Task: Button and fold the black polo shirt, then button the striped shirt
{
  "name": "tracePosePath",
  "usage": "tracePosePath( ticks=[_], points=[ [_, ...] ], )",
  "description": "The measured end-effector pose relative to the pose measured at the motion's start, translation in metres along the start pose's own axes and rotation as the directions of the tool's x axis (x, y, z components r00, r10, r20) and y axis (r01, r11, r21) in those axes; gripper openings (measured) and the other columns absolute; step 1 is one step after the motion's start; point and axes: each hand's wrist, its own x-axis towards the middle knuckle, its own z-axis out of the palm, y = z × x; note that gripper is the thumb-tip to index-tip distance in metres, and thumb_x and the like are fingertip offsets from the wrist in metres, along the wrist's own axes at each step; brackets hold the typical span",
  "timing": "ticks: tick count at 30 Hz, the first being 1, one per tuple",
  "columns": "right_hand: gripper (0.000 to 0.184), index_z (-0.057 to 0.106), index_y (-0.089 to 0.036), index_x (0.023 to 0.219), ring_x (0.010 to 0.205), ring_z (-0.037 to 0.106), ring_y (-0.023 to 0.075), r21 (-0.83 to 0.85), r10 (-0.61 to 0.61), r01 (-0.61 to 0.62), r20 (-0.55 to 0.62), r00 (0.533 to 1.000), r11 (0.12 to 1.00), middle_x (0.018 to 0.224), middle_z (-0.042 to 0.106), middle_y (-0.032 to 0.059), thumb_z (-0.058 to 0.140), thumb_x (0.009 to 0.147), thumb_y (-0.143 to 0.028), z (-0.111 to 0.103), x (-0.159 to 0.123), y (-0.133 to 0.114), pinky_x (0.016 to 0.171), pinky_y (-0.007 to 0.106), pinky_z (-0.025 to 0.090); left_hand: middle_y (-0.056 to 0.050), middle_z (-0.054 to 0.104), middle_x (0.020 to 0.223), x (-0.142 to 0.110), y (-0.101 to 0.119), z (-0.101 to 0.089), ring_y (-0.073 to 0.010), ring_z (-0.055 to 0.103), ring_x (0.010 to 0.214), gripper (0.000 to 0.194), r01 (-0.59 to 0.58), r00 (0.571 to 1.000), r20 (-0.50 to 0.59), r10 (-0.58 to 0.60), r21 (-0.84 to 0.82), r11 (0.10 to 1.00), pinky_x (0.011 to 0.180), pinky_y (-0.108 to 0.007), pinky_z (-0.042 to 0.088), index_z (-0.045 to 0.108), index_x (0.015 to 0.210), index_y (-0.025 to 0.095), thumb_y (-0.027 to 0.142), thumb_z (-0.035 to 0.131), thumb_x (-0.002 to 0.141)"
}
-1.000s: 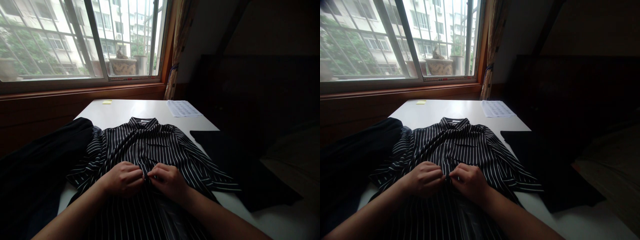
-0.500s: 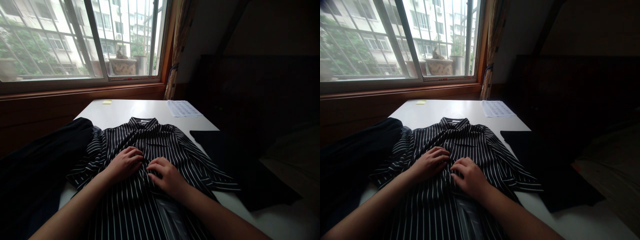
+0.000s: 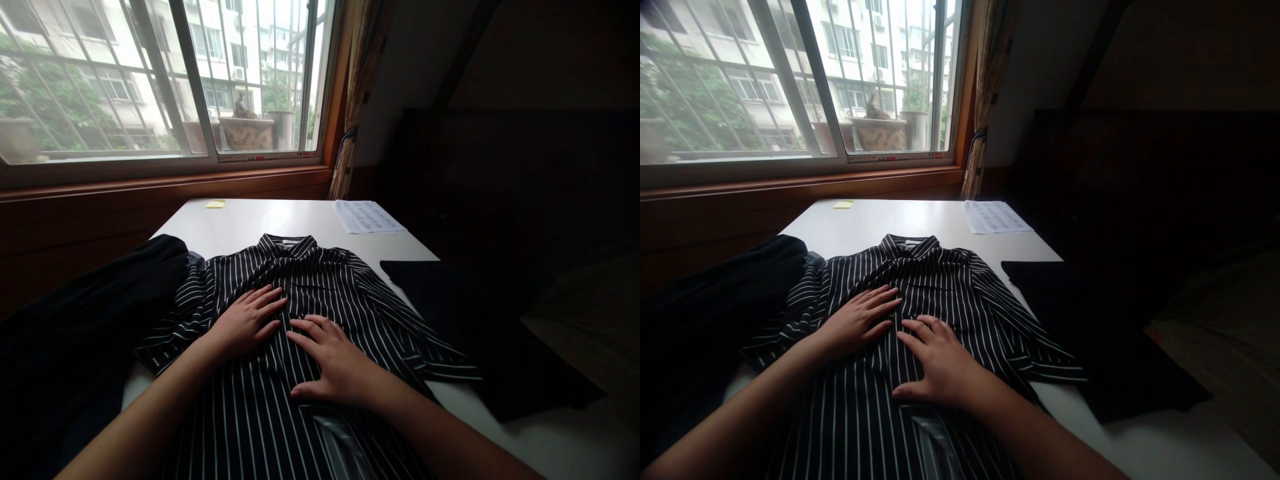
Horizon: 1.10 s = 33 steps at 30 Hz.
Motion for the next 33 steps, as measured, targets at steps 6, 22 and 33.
tracePosePath(
  ticks=[6, 22, 33],
  points=[
    [0.104, 0.030, -0.032, 0.154, 0.149, 0.010, 0.0329, 0.022, -0.014, 0.013, 0.063, 0.998, 1.000, 0.163, 0.021, -0.0015, 0.063, 0.069, -0.081, -0.003, -0.002, -0.002, 0.122, 0.052, 0.012, 0.003, 0.028, 0.160, 0.000, 0.000, 0.001, -0.0253, 0.024, 0.148, 0.054, 0.009, 0.999, 0.040, -0.011, 0.044, 0.999, 0.121, -0.048, 0.024, 0.034, 0.151, 0.037, 0.053, 0.040, 0.100],
    [0.080, 0.037, -0.036, 0.150, 0.149, 0.009, 0.0351, -0.011, -0.067, 0.067, 0.035, 0.997, 0.998, 0.162, 0.024, -0.0001, 0.056, 0.083, -0.073, 0.000, -0.002, -0.002, 0.120, 0.059, 0.012, 0.003, 0.028, 0.160, 0.000, 0.002, 0.002, -0.0244, 0.024, 0.148, 0.055, 0.022, 1.000, -0.001, -0.022, 0.089, 0.996, 0.121, -0.046, 0.023, 0.032, 0.151, 0.036, 0.054, 0.038, 0.100],
    [0.050, 0.064, -0.040, 0.128, 0.145, 0.020, 0.0340, -0.005, -0.216, 0.216, -0.053, 0.975, 0.976, 0.151, 0.044, -0.0028, 0.069, 0.082, -0.059, 0.002, 0.001, 0.013, 0.116, 0.056, 0.024, 0.005, 0.023, 0.161, 0.000, -0.003, 0.002, -0.0240, 0.021, 0.149, 0.058, 0.027, 0.998, 0.048, -0.032, 0.094, 0.995, 0.121, -0.046, 0.021, 0.028, 0.153, 0.038, 0.059, 0.035, 0.100]
  ],
)
